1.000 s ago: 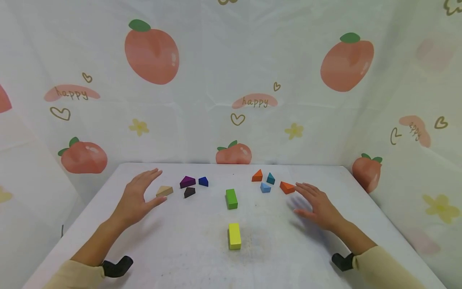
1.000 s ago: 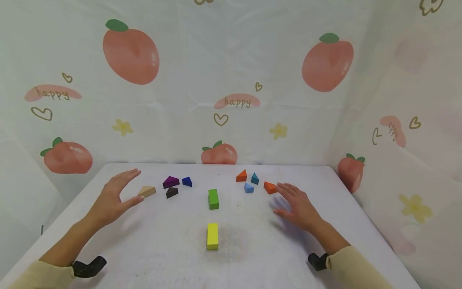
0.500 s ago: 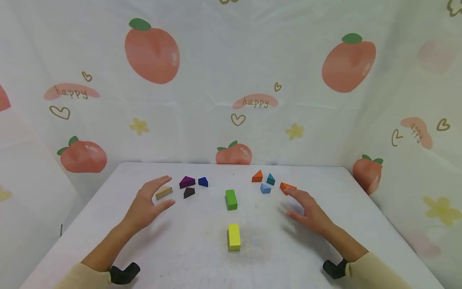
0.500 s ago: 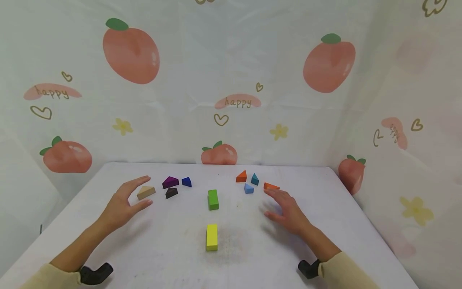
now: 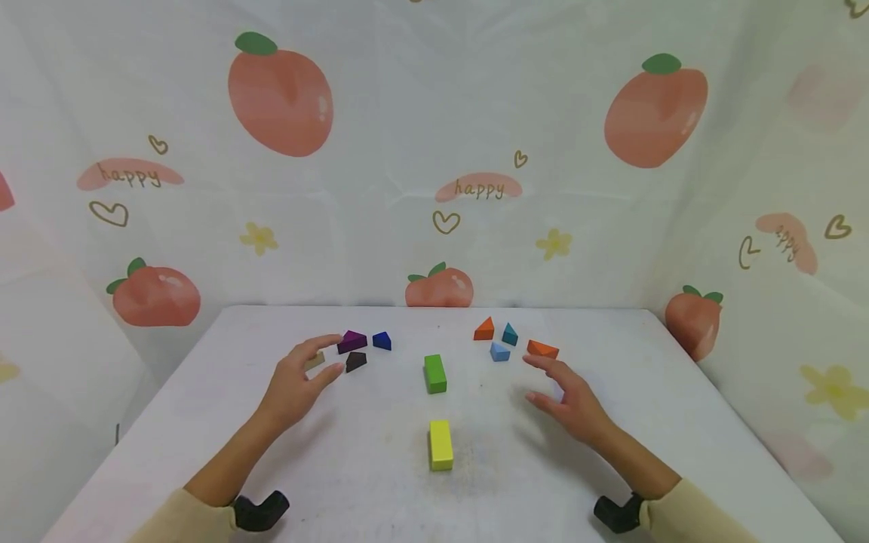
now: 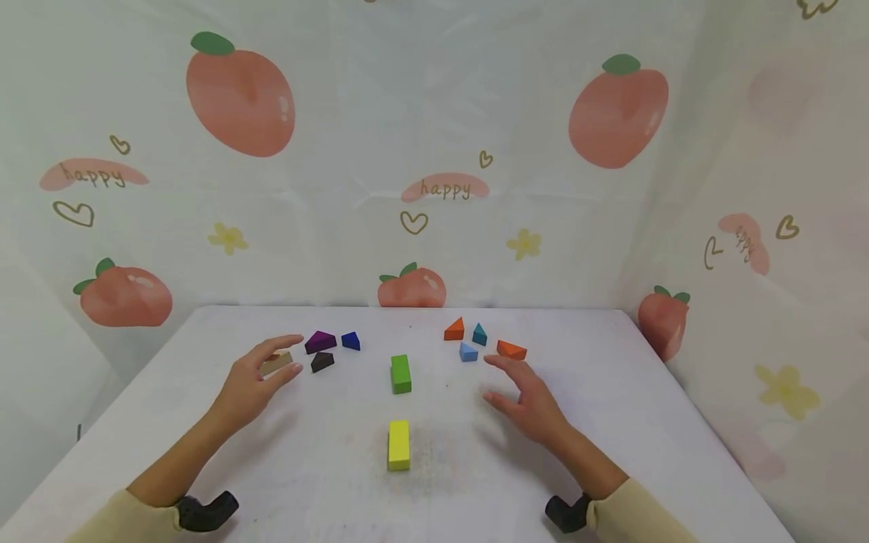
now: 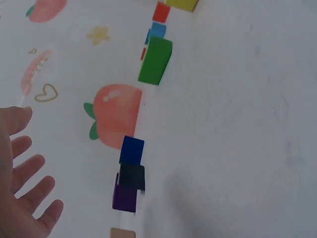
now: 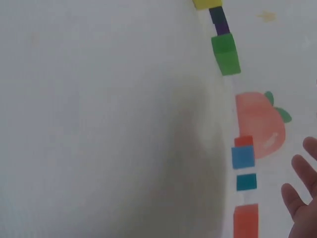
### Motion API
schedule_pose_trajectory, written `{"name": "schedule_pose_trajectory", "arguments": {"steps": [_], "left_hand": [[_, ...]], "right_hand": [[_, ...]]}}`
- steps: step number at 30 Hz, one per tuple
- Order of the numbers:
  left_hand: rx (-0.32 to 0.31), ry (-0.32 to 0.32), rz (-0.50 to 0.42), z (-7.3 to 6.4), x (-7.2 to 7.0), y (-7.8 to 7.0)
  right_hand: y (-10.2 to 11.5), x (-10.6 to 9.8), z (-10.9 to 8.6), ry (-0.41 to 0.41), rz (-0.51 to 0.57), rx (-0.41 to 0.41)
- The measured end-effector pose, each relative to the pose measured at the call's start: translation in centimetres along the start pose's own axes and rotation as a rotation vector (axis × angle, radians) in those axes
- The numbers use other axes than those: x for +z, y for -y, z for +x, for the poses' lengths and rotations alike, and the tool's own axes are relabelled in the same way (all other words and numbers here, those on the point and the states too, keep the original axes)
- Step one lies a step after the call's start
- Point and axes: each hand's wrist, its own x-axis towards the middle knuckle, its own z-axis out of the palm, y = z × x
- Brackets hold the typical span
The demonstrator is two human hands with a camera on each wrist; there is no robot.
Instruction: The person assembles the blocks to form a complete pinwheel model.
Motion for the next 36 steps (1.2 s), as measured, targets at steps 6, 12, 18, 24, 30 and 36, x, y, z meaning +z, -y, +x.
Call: {"name": "schedule_pose_trajectory", "arguments": {"steps": [6,12,18,24,30,36], "left_hand": [[0.022,-0.033,-0.067,0.4,1.3,-0.5],[0.012,-0.035,-0.100,0.7,2.6,-0.8],[-0.019,-0.009,-0.140,0.9,3.3,-1.1],[-0.066,0.080,-0.158,1.6,4.4,-1.1],[-0.120,0.168,-0.148,2.3,5.7,-1.2],[-0.143,0.191,-0.161,2.9,6.9,-1.5]], "right_hand": [[1.1,0.8,0.3,-0.019,0.094,0.053],[1.9,1.6,0.5,-0.004,0.201,0.104],[2.4,2.3,0.8,0.058,0.308,0.151],[3.2,2.8,1.2,0.139,0.344,0.213],[3.9,3.6,1.4,0.240,0.396,0.294],[4.6,4.5,1.5,0.297,0.423,0.323]]}}
